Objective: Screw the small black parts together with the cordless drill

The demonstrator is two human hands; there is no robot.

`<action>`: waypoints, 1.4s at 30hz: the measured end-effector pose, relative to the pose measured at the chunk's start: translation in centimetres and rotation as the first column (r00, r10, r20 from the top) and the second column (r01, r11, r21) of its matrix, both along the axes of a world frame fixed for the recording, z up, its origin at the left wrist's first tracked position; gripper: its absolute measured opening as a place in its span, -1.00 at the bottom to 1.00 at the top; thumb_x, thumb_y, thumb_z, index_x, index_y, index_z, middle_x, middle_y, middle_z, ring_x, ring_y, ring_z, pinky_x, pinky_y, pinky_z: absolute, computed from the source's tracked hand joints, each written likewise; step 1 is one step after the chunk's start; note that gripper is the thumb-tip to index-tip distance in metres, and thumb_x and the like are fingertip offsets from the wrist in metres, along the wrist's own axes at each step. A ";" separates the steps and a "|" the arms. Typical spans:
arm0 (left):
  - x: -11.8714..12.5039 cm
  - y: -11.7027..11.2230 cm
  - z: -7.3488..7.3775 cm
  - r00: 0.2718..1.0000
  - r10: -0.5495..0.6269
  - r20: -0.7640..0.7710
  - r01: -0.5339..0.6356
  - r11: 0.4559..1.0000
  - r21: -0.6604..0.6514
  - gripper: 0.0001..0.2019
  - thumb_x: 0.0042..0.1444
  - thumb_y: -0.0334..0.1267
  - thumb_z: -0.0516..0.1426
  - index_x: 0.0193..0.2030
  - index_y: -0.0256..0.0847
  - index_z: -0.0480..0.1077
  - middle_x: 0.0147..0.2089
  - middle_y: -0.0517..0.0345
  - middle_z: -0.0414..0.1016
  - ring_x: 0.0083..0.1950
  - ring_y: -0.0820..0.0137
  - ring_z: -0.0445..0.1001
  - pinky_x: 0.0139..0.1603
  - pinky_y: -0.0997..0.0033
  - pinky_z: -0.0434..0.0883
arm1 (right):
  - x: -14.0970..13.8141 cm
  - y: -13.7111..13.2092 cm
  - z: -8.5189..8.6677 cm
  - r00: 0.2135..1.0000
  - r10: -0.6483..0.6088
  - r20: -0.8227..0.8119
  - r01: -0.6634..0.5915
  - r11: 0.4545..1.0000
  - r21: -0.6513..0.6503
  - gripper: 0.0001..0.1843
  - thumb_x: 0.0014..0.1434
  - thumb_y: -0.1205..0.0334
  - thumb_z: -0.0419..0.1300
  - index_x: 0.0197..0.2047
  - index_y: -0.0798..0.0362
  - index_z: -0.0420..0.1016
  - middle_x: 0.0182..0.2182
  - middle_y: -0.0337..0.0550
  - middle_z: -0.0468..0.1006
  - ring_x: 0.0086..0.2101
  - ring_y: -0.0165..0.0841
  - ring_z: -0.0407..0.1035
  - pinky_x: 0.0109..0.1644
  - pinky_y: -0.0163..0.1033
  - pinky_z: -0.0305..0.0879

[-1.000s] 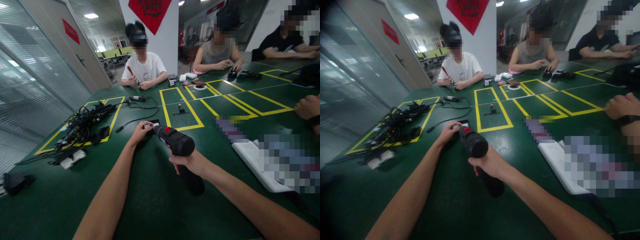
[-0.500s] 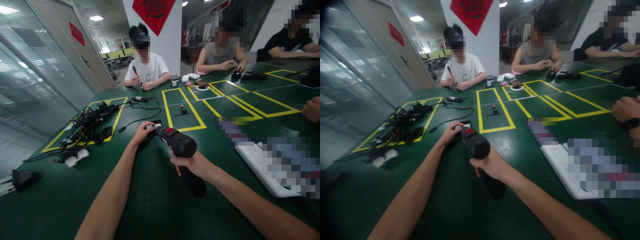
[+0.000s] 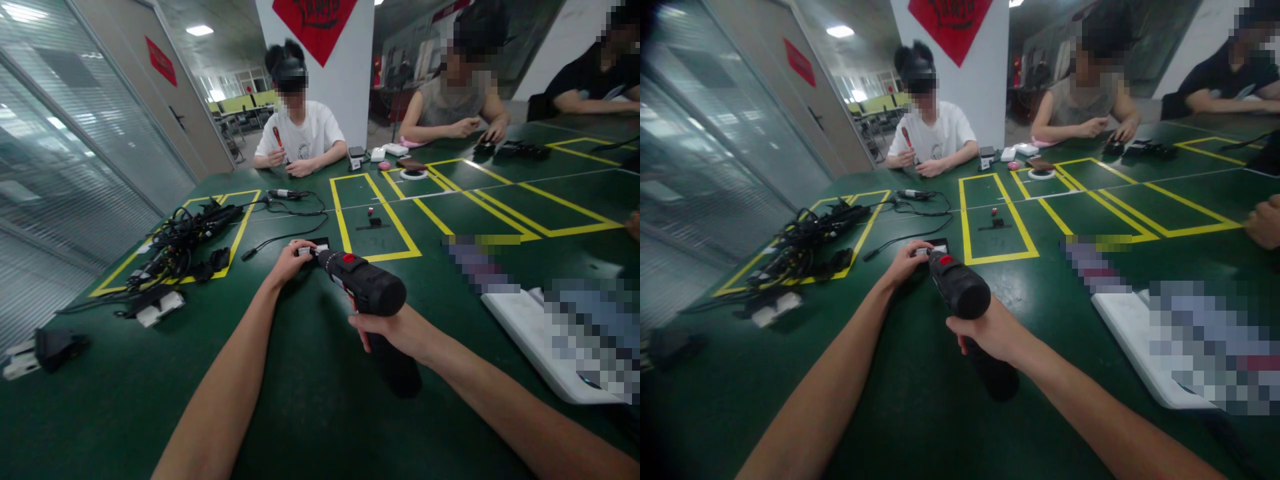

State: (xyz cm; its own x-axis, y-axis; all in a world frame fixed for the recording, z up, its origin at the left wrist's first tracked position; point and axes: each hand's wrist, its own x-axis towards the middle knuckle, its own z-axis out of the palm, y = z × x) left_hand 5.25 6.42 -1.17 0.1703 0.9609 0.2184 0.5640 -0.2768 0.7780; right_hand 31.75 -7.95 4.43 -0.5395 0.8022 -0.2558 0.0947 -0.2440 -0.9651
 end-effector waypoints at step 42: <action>-0.3 0.2 -0.3 0.998 0.025 0.052 -0.024 0.999 -0.031 -0.68 -0.01 -0.22 0.20 -0.09 -0.18 0.57 0.06 0.03 0.46 0.12 0.19 0.39 0.24 0.14 0.28 | 0.1 -0.1 0.1 0.999 0.007 0.032 -0.009 0.998 0.058 -0.87 0.13 0.23 0.23 -0.41 0.07 0.40 -0.60 -0.25 0.46 -0.55 -0.37 0.37 -0.33 -0.19 0.29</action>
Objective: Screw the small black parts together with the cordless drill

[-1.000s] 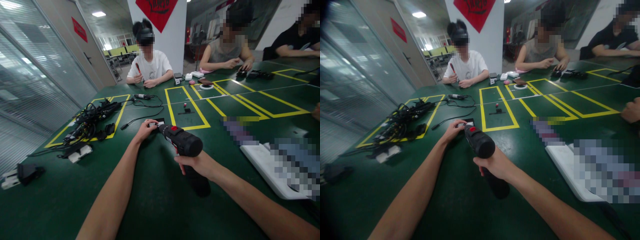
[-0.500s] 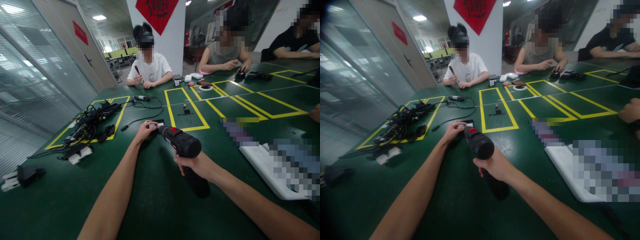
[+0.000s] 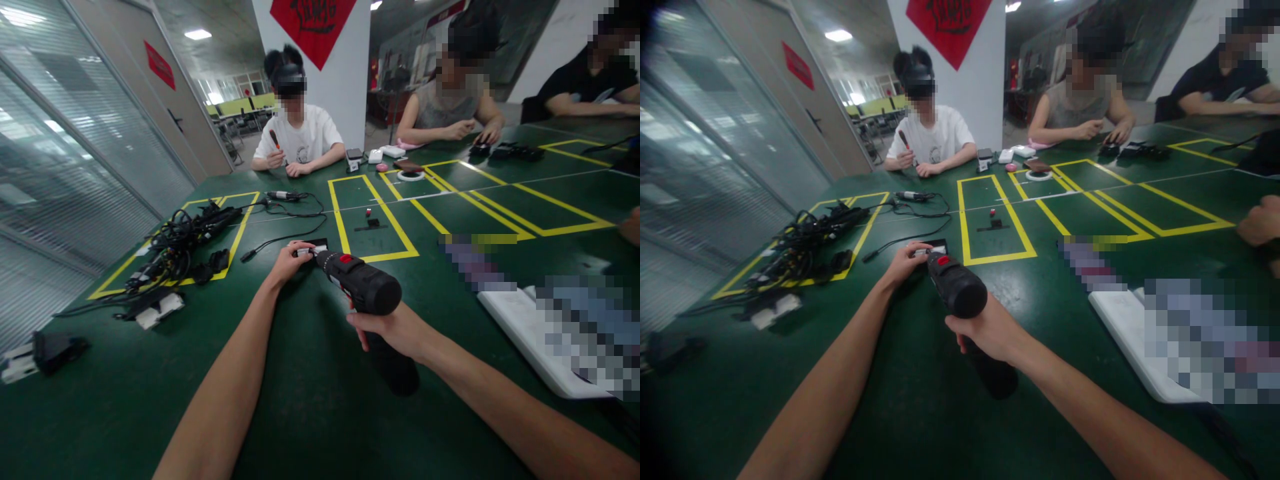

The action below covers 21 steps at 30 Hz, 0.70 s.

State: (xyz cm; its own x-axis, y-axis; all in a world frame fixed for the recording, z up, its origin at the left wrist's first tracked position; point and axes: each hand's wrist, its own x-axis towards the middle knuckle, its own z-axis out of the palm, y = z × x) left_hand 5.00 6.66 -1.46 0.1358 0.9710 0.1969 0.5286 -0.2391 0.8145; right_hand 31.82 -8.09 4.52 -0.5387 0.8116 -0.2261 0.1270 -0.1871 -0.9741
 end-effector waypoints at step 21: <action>-0.4 0.2 -0.1 0.998 -0.049 -0.050 0.052 0.998 0.046 -0.66 0.05 -0.14 0.22 -0.04 -0.20 0.56 0.06 0.00 0.49 0.12 0.19 0.40 0.24 0.16 0.27 | -0.2 0.2 0.0 1.000 -0.021 -0.006 0.020 0.999 -0.032 -0.82 0.08 0.26 0.22 -0.53 0.09 0.40 -0.62 -0.20 0.46 -0.57 -0.38 0.36 -0.36 -0.20 0.30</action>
